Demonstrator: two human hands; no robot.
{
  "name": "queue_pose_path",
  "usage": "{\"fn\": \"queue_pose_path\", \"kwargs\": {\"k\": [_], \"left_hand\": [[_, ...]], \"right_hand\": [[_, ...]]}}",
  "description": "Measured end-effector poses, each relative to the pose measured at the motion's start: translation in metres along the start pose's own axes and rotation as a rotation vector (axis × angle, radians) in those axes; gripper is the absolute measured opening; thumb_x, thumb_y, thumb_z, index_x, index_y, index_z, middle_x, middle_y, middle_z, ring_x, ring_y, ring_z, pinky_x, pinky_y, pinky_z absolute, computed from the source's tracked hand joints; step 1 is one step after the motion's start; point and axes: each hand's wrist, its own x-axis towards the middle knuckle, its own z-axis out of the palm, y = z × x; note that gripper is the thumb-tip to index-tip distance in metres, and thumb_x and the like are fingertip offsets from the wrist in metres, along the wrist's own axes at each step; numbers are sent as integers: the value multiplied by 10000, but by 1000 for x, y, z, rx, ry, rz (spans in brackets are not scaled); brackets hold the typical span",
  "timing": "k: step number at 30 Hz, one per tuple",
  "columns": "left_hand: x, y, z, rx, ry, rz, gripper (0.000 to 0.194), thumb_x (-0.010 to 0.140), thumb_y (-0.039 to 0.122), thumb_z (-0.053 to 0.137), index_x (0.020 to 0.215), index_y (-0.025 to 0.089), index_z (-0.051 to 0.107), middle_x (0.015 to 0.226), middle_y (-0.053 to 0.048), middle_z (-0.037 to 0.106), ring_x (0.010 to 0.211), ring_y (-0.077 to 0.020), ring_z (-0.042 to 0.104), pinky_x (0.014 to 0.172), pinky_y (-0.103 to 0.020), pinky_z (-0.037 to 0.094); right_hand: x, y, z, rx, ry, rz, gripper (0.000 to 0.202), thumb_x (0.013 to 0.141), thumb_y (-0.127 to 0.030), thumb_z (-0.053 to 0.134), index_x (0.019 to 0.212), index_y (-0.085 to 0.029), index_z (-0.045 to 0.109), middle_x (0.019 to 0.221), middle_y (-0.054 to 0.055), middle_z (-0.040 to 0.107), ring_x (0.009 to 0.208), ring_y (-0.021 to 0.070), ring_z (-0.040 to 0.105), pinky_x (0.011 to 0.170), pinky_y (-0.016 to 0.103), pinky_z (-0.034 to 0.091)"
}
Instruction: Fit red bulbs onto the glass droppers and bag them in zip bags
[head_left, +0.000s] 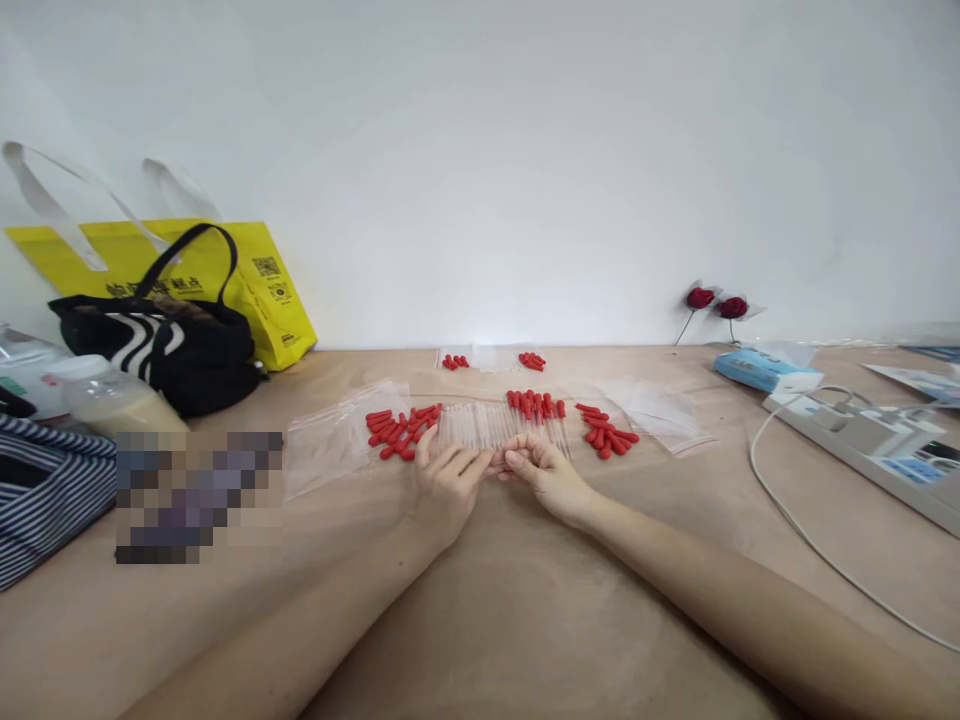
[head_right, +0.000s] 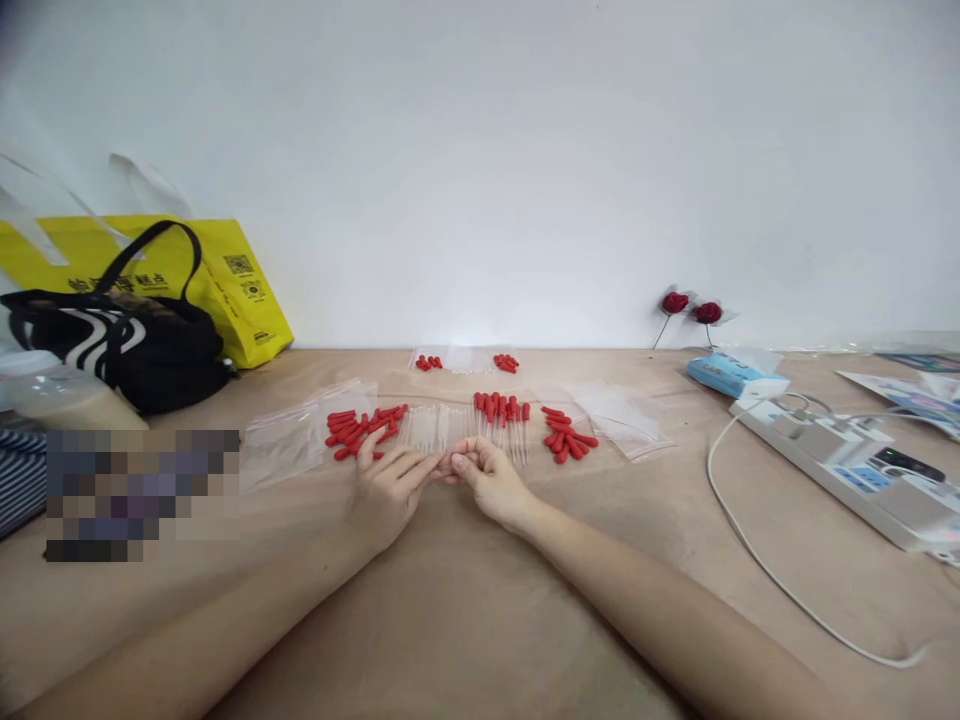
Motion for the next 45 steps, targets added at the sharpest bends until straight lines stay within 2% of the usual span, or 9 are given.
{"fn": "queue_pose_path", "kwargs": {"k": [3, 6, 9, 14, 24, 28, 34, 38, 45], "left_hand": [[-1, -1, 0, -51, -12, 9, 197, 856, 168, 434, 871, 210, 626, 662, 17, 651, 631, -134, 578, 961, -448, 233], [-2, -3, 1, -62, -30, -14, 211, 852, 140, 422, 862, 216, 619, 679, 17, 656, 643, -135, 587, 971, -451, 232], [-3, -4, 2, -79, -64, -42, 206, 835, 112, 426, 839, 213, 607, 695, 20, 660, 662, -140, 595, 984, -466, 207], [-2, -3, 3, -110, -104, -87, 187, 843, 132, 416, 783, 197, 582, 714, 17, 663, 684, -146, 605, 990, -475, 194], [-5, -5, 5, -125, -103, -110, 172, 863, 167, 409, 819, 193, 573, 699, 31, 674, 598, -126, 605, 995, -472, 203], [-5, -5, 6, -145, -89, -83, 190, 857, 136, 408, 911, 200, 578, 727, 25, 684, 627, -130, 617, 1003, -486, 180], [-5, -6, 7, -167, -90, -78, 193, 843, 115, 411, 850, 200, 584, 766, 22, 689, 632, -127, 618, 1012, -489, 160], [-6, -6, 7, -165, -100, -80, 187, 848, 124, 409, 868, 196, 580, 768, 18, 689, 645, -130, 619, 1011, -487, 162], [-6, -7, 6, -173, -111, -73, 200, 856, 130, 399, 891, 195, 584, 784, 18, 692, 645, -124, 623, 1008, -485, 164]], "right_hand": [[-2, -11, -18, -380, 38, -132, 291, 740, -489, 520, 809, -208, 482, 720, 7, 580, 677, 143, 556, 643, 295, 442], [-4, -28, -57, -956, 224, -303, 180, 763, -372, 515, 758, -192, 527, 775, 46, 588, 759, 174, 526, 703, 307, 394], [-12, -38, -99, -1376, 469, -164, 215, 756, -366, 499, 644, -185, 530, 703, 62, 566, 737, 201, 511, 688, 317, 366], [-30, -34, -129, -1618, 511, 41, 256, 750, -421, 481, 720, -190, 586, 773, 71, 577, 794, 229, 517, 680, 319, 349], [-26, -27, -126, -1627, 534, 141, 235, 761, -362, 471, 681, -176, 590, 727, 79, 577, 753, 226, 534, 606, 295, 347], [-26, -30, -122, -1511, 536, 48, 227, 783, -326, 449, 663, -174, 567, 729, 84, 587, 754, 223, 538, 640, 310, 370], [-22, -28, -80, -1012, 180, -245, 128, 841, -256, 387, 828, -175, 484, 699, 28, 573, 601, 135, 535, 564, 245, 416], [-17, -22, -51, -921, -52, -403, 158, 830, -211, 443, 967, -162, 504, 799, 53, 594, 722, 145, 557, 665, 265, 446], [-13, -20, -42, -911, -126, -491, 144, 836, -165, 440, 872, -154, 579, 789, 61, 570, 745, 147, 530, 681, 267, 440]]}}
